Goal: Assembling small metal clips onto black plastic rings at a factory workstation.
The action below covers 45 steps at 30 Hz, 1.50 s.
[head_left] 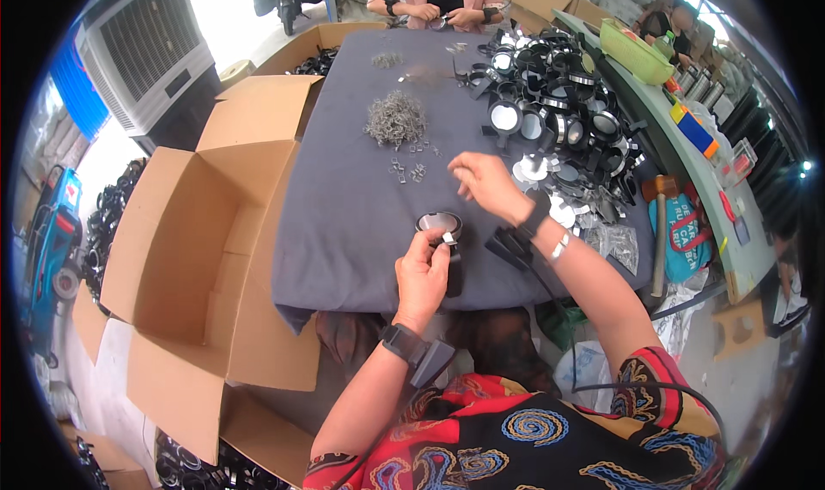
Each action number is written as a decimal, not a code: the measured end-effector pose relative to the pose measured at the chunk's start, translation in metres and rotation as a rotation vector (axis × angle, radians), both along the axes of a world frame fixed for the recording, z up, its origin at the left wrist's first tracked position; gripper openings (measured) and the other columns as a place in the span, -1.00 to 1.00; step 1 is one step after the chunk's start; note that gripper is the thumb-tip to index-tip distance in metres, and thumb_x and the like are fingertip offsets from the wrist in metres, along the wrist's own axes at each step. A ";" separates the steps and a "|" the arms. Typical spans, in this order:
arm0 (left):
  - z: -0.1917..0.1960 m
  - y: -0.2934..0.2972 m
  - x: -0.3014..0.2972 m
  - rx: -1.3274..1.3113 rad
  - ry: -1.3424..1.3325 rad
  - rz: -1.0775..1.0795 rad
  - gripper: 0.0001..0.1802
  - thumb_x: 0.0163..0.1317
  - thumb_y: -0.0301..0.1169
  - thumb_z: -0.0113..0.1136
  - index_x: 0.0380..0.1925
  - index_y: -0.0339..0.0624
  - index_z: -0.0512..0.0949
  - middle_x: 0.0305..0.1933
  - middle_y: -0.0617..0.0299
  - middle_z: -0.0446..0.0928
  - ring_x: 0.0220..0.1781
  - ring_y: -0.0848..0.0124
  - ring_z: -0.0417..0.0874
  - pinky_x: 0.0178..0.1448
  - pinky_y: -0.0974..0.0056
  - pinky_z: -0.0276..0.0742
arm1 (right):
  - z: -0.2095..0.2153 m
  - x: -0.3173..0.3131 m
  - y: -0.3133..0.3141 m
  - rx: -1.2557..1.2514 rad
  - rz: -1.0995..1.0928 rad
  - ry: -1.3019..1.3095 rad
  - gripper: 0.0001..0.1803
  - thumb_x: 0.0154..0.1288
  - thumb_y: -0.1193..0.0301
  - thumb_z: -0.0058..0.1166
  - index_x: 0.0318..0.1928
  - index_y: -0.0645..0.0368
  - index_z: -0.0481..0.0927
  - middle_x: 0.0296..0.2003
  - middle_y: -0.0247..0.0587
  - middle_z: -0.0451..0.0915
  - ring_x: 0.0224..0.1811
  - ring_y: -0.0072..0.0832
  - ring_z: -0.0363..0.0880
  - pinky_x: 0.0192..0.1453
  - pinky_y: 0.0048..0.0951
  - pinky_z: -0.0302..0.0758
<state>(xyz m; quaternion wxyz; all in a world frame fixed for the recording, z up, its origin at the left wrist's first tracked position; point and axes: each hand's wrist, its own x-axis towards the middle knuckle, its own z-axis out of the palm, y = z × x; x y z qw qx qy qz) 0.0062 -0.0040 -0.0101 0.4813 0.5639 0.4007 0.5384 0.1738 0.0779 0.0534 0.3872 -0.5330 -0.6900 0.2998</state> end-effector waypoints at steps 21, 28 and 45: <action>0.006 -0.008 -0.008 -0.118 -0.051 -0.028 -0.78 0.28 -0.58 -0.01 -0.09 -0.29 0.51 -0.49 0.35 0.49 -0.62 0.68 0.39 -0.65 0.49 0.34 | -0.032 0.019 0.036 0.237 -0.041 -0.212 -0.92 0.04 0.49 0.12 -0.40 0.21 0.59 -0.43 0.06 0.58 -0.28 -0.04 0.56 -0.19 -0.17 0.48; 0.014 -0.006 -0.007 -0.118 -0.001 -0.084 -0.79 0.30 -0.55 -0.02 -0.10 -0.28 0.51 -0.51 0.35 0.45 -0.67 0.68 0.35 -0.67 0.48 0.34 | -0.011 0.024 -0.058 0.200 -0.050 -0.368 -0.94 0.08 0.53 0.10 -0.37 0.19 0.56 -0.42 -0.03 0.51 -0.32 -0.06 0.55 -0.22 -0.18 0.48; 0.012 0.001 -0.004 -0.156 -0.020 -0.093 -0.79 0.30 -0.50 0.02 -0.09 -0.22 0.52 -0.58 0.38 0.41 -0.66 0.66 0.37 -0.67 0.48 0.33 | -0.029 -0.019 -0.098 0.564 0.066 -0.248 -0.85 0.10 0.65 0.10 -0.30 0.28 0.45 -0.33 -0.11 0.47 -0.38 -0.13 0.56 -0.33 -0.30 0.50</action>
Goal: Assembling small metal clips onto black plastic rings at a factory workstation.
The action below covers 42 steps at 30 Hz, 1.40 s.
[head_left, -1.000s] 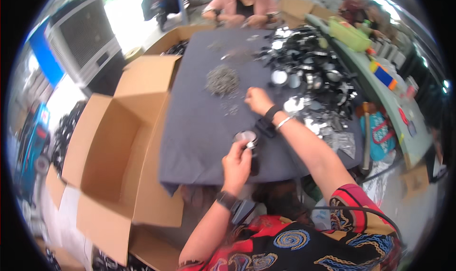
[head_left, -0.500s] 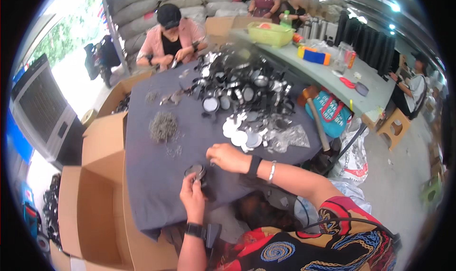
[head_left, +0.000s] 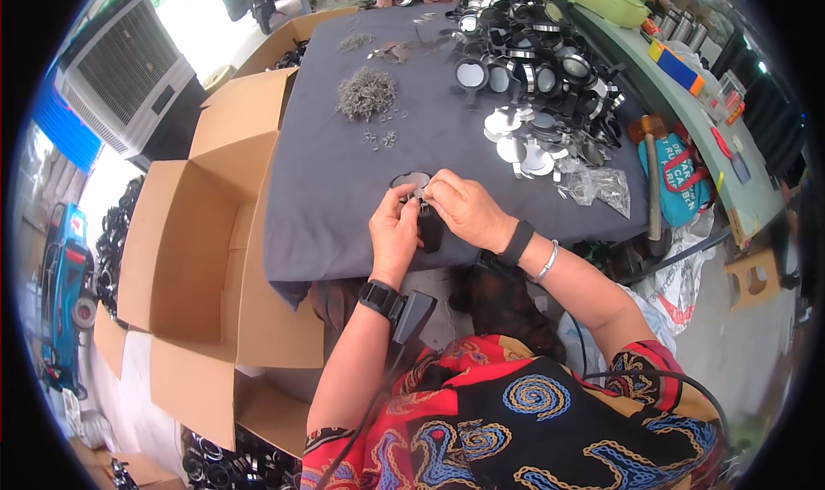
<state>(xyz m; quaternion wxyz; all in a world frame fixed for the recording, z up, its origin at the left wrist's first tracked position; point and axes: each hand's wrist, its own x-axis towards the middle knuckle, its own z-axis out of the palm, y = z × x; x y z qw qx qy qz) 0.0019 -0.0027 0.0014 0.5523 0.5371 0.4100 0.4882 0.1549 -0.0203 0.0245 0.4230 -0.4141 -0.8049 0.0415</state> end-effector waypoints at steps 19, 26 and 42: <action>0.001 0.001 -0.001 -0.029 -0.067 -0.038 -0.76 0.26 -0.50 0.08 -0.07 -0.24 0.54 -0.59 0.37 0.41 -0.66 0.65 0.40 -0.66 0.48 0.34 | 0.004 0.002 0.009 0.165 -0.001 -0.185 -0.90 0.14 0.55 0.01 -0.34 0.25 0.39 -0.39 -0.15 0.39 -0.52 -0.25 0.52 -0.53 -0.32 0.48; 0.000 -0.002 0.005 -0.001 -0.016 -0.003 -0.75 0.22 -0.54 0.13 -0.08 -0.23 0.54 -0.56 0.37 0.42 -0.64 0.66 0.38 -0.67 0.49 0.32 | 0.002 0.002 0.003 0.141 -0.029 -0.209 -0.91 0.15 0.49 0.01 -0.33 0.22 0.42 -0.38 -0.14 0.42 -0.50 -0.20 0.54 -0.52 -0.28 0.50; 0.006 -0.001 0.010 0.022 0.024 0.025 -0.82 0.26 -0.57 0.01 -0.15 -0.25 0.52 -0.67 0.45 0.31 -0.71 0.71 0.26 -0.71 0.51 0.31 | 0.010 0.163 -0.042 -0.350 -0.688 -0.538 -0.90 0.07 0.51 0.00 -0.48 0.30 0.52 -0.47 0.13 0.55 -0.34 0.04 0.56 -0.25 -0.05 0.49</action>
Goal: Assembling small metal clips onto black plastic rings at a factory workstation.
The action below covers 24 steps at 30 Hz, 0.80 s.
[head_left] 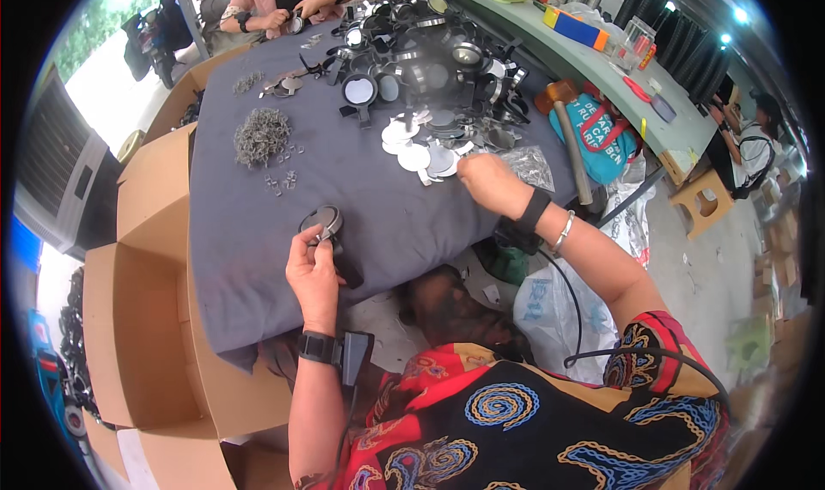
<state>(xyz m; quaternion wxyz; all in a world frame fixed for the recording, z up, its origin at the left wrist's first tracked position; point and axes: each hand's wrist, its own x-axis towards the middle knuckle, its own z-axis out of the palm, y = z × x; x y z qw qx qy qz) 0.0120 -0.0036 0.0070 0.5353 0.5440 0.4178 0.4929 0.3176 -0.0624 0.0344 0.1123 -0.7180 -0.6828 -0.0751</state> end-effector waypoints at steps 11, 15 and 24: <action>-0.005 -0.001 -0.005 -0.028 0.022 0.017 -0.80 0.22 -0.57 0.01 -0.15 -0.25 0.50 -0.49 0.30 0.47 -0.68 0.63 0.38 -0.70 0.44 0.34 | -0.011 -0.002 -0.008 0.008 0.115 -0.358 -0.90 0.04 0.52 0.01 -0.39 0.26 0.52 -0.45 -0.01 0.57 -0.41 -0.20 0.63 -0.39 -0.27 0.57; -0.007 -0.011 -0.009 -0.042 -0.030 0.011 -0.81 0.22 -0.57 0.04 -0.15 -0.25 0.52 -0.55 0.33 0.44 -0.69 0.65 0.38 -0.71 0.46 0.36 | -0.009 -0.009 -0.014 0.009 0.133 -0.380 -0.91 0.04 0.52 0.02 -0.40 0.28 0.51 -0.47 -0.02 0.56 -0.43 -0.22 0.62 -0.41 -0.27 0.57; 0.002 0.000 -0.006 -0.029 -0.074 -0.069 -0.80 0.25 -0.57 0.00 -0.12 -0.24 0.49 -0.62 0.38 0.36 -0.70 0.65 0.33 -0.69 0.46 0.39 | -0.001 -0.005 -0.005 -0.043 0.162 -0.313 -0.91 0.00 0.55 0.01 -0.44 0.33 0.53 -0.45 0.02 0.60 -0.39 -0.17 0.64 -0.36 -0.25 0.59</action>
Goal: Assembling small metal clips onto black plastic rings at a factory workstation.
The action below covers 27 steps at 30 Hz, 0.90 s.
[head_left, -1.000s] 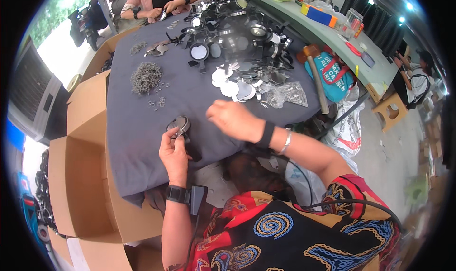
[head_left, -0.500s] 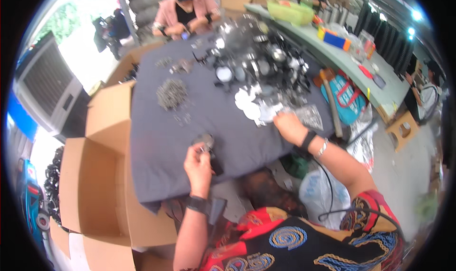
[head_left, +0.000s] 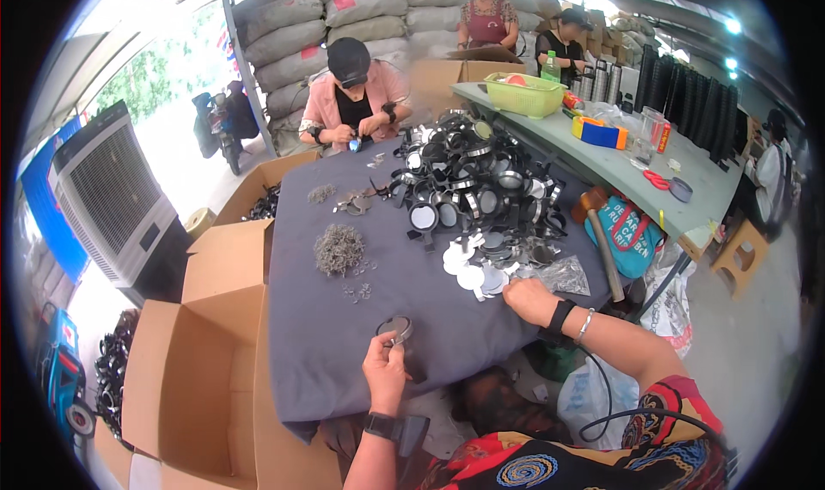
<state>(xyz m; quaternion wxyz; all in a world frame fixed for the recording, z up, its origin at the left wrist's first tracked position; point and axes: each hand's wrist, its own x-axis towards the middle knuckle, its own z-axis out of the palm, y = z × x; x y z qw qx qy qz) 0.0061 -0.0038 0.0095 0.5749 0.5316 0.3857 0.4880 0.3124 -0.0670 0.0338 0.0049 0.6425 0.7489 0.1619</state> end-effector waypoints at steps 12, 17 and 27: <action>-0.003 -0.007 -0.008 -0.038 0.069 -0.039 -0.81 0.24 -0.56 0.02 -0.14 -0.27 0.50 -0.45 0.25 0.54 -0.61 0.60 0.46 -0.66 0.45 0.43 | 0.008 -0.032 -0.004 -0.070 -0.100 0.108 -0.85 0.05 0.56 -0.01 -0.31 0.34 0.47 -0.48 0.03 0.56 -0.35 -0.10 0.62 -0.29 -0.21 0.58; 0.000 -0.001 0.001 0.048 0.176 0.035 -0.83 0.22 -0.54 0.03 -0.20 -0.21 0.52 -0.50 0.30 0.51 -0.67 0.63 0.41 -0.68 0.44 0.33 | 0.016 -0.073 0.012 -0.023 0.125 0.775 -0.90 0.21 0.58 -0.10 -0.27 0.31 0.46 -0.40 0.01 0.56 -0.31 -0.10 0.58 -0.17 -0.21 0.51; -0.007 0.003 0.005 0.011 0.144 0.085 -0.83 0.21 -0.55 0.02 -0.21 -0.19 0.53 -0.65 0.41 0.40 -0.70 0.67 0.34 -0.69 0.43 0.30 | -0.016 -0.149 0.043 -0.113 0.182 1.458 -0.89 0.16 0.58 0.05 -0.29 0.34 0.57 -0.43 -0.16 0.60 -0.38 -0.51 0.55 -0.25 -0.45 0.48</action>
